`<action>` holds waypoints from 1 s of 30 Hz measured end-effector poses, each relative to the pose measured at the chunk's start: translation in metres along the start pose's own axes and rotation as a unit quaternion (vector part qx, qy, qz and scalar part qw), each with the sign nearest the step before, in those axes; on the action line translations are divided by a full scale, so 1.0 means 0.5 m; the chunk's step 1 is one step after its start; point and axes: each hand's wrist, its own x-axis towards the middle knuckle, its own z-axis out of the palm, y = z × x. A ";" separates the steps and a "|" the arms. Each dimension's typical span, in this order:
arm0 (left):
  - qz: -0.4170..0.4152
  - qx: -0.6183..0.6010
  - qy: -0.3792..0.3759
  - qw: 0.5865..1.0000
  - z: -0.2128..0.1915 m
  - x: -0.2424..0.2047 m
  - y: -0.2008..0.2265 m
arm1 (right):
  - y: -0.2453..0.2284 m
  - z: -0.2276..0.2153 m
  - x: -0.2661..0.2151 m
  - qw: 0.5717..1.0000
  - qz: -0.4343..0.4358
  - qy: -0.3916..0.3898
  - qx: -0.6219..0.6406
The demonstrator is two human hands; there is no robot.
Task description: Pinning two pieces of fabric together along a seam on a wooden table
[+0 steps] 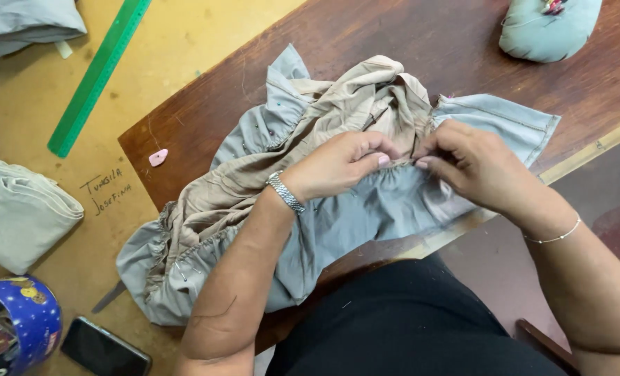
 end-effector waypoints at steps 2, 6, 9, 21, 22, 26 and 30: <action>-0.041 -0.028 -0.012 0.999 -0.011 -0.022 -0.002 | -0.001 -0.010 0.003 1.000 0.002 0.013 -0.019; -0.117 -0.076 0.021 0.990 0.000 -0.043 -0.021 | -0.001 -0.014 0.017 0.999 -0.024 0.024 -0.033; -0.174 0.066 0.062 0.980 0.009 -0.057 0.015 | 0.004 -0.007 0.026 0.998 -0.037 0.014 -0.046; -0.010 0.258 0.219 0.941 0.070 -0.082 -0.011 | -0.018 0.013 0.075 0.968 -0.220 -0.106 -0.061; -0.009 0.258 0.220 0.941 0.071 -0.085 -0.010 | -0.023 0.012 0.074 0.968 -0.221 -0.106 -0.062; 0.009 0.265 0.237 0.935 0.072 -0.095 -0.009 | -0.036 -0.001 0.072 0.976 -0.135 -0.168 0.004; 0.011 0.283 0.243 0.928 0.076 -0.101 0.002 | -0.022 -0.005 0.075 0.979 -0.149 -0.140 -0.011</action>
